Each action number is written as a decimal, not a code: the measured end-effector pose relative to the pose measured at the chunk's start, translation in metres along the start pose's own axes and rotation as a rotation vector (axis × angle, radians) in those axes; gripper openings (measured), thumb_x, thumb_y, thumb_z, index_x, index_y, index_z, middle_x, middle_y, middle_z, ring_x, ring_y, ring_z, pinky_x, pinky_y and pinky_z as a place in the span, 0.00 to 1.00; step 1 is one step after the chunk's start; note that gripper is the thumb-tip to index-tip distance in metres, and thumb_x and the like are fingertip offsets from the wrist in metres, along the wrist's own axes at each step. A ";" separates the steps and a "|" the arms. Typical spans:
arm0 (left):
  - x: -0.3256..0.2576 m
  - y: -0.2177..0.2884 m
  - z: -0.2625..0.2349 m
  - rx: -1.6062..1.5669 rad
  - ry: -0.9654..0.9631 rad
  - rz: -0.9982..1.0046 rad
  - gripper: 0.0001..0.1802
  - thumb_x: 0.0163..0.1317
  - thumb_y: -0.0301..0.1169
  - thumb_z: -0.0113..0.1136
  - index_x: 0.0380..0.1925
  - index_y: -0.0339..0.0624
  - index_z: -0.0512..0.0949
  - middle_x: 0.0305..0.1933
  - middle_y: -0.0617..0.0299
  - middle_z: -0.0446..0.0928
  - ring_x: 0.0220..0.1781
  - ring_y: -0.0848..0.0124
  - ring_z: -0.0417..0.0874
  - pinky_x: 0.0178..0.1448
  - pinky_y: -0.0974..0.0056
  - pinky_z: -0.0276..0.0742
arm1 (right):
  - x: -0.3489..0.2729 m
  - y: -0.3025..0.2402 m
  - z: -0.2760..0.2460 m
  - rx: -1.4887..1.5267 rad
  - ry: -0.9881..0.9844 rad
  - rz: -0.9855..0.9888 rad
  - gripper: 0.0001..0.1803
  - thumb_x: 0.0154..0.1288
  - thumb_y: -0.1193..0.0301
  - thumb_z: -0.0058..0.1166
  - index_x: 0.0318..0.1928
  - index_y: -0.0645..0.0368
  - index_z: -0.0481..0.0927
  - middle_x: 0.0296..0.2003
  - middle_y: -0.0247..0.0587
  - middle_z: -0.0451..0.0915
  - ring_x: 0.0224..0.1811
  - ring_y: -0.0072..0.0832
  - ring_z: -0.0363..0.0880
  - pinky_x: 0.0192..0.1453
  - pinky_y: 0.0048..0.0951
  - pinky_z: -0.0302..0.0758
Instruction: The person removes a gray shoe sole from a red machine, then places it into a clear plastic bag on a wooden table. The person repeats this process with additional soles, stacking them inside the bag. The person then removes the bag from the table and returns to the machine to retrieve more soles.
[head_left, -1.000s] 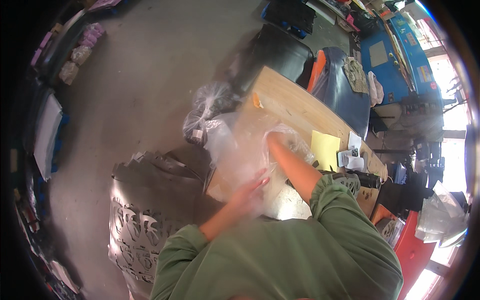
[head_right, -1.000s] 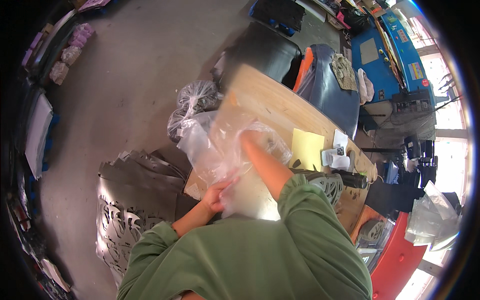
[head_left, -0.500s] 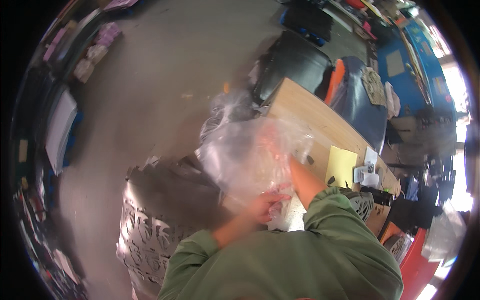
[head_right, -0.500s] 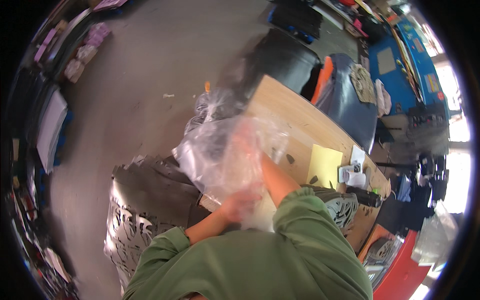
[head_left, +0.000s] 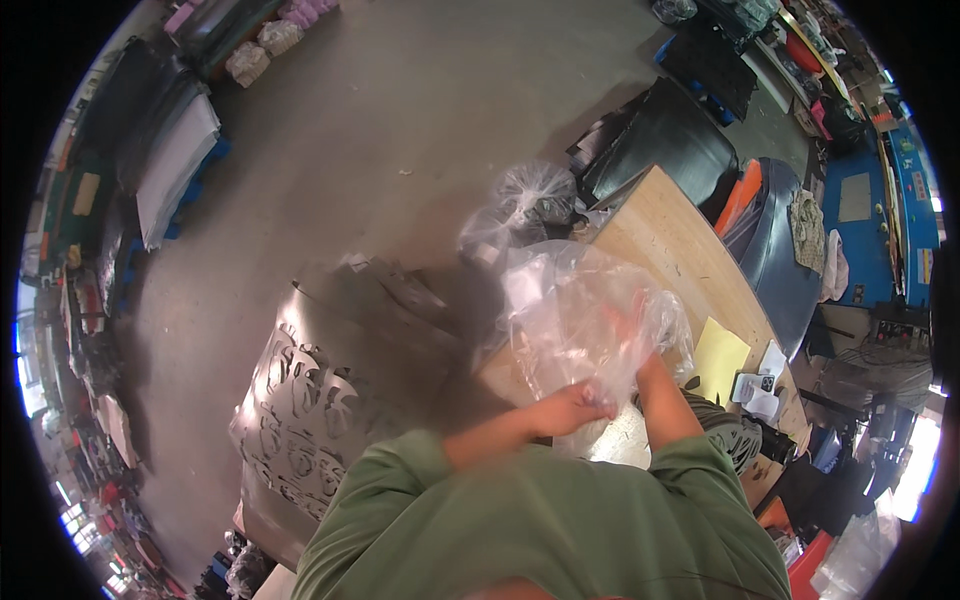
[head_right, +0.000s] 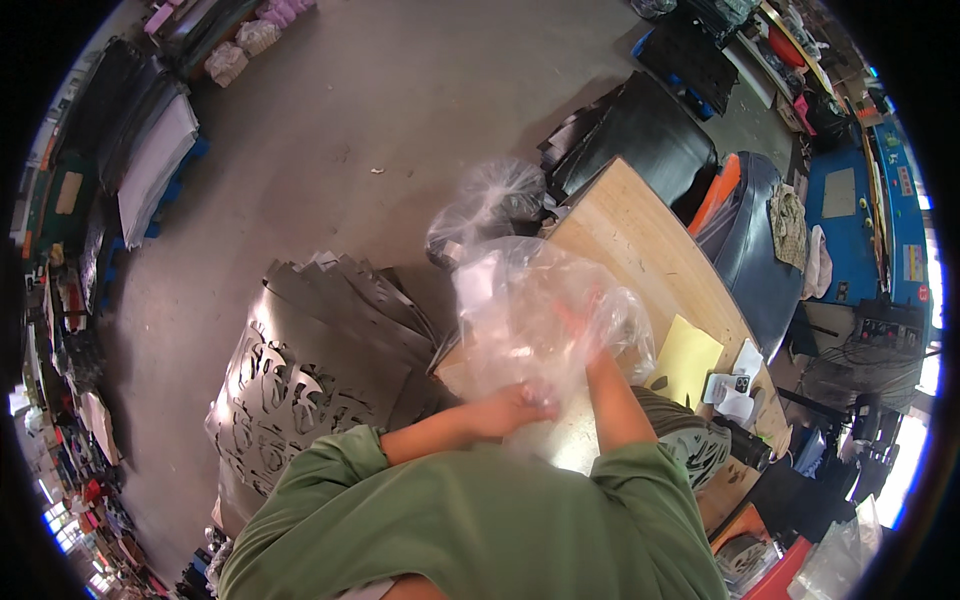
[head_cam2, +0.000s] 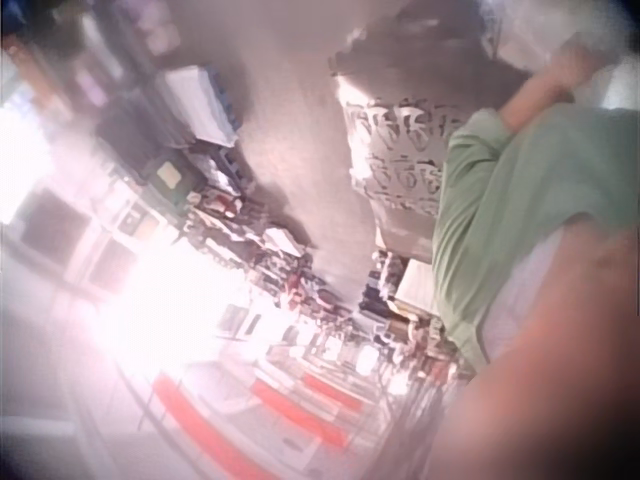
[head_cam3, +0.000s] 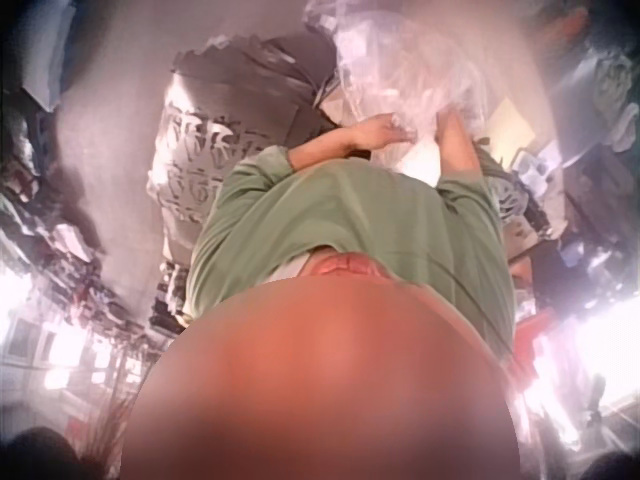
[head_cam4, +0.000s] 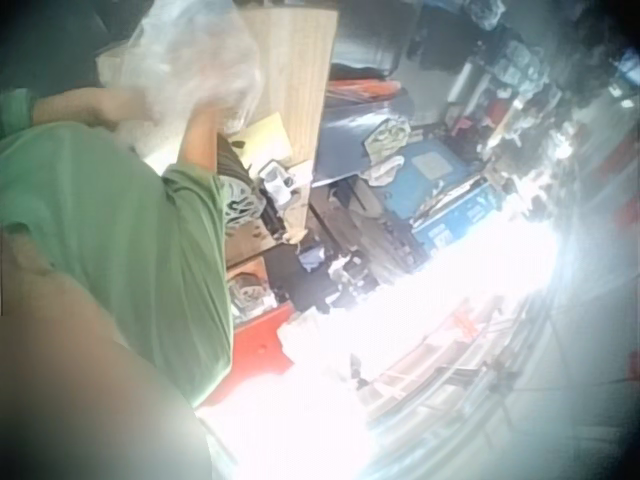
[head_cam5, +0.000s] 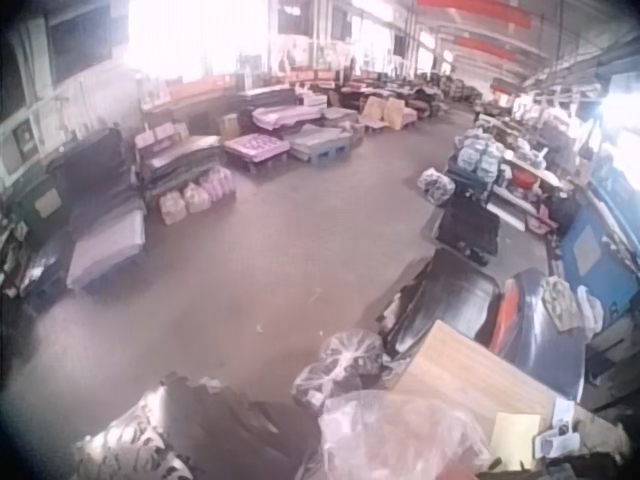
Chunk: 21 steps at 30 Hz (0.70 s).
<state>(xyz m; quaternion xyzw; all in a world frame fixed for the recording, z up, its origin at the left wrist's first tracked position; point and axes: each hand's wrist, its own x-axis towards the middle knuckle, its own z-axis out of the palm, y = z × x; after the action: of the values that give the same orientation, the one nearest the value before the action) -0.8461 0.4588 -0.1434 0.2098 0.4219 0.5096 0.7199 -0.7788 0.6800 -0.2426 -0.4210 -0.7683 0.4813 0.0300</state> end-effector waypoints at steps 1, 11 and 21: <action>0.000 0.003 -0.005 -0.158 -0.018 0.190 0.17 0.70 0.34 0.60 0.54 0.39 0.74 0.50 0.64 0.78 0.52 0.76 0.77 0.59 0.65 0.72 | -0.004 0.001 -0.001 -0.005 0.006 -0.013 0.48 0.63 0.58 0.60 0.74 0.62 0.47 0.71 0.59 0.52 0.73 0.48 0.55 0.76 0.41 0.53; -0.041 0.036 -0.034 -0.741 -0.388 0.317 0.20 0.74 0.35 0.45 0.58 0.33 0.71 0.68 0.34 0.66 0.71 0.36 0.64 0.73 0.37 0.57 | -0.081 -0.019 0.000 0.141 0.225 -0.180 0.27 0.67 0.69 0.51 0.64 0.66 0.66 0.58 0.56 0.71 0.62 0.50 0.69 0.67 0.46 0.65; -0.053 0.047 -0.033 -0.805 -0.400 0.161 0.32 0.64 0.34 0.60 0.64 0.30 0.64 0.56 0.36 0.77 0.62 0.35 0.74 0.67 0.35 0.65 | -0.118 -0.118 0.005 -0.156 0.469 -0.717 0.16 0.56 0.78 0.53 0.47 0.63 0.79 0.50 0.54 0.78 0.53 0.53 0.75 0.60 0.49 0.68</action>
<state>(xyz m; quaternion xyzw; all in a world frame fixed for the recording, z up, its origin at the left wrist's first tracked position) -0.9061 0.4249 -0.1067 0.0397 0.0252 0.6368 0.7696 -0.7775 0.5753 -0.1124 -0.2265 -0.8723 0.2725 0.3371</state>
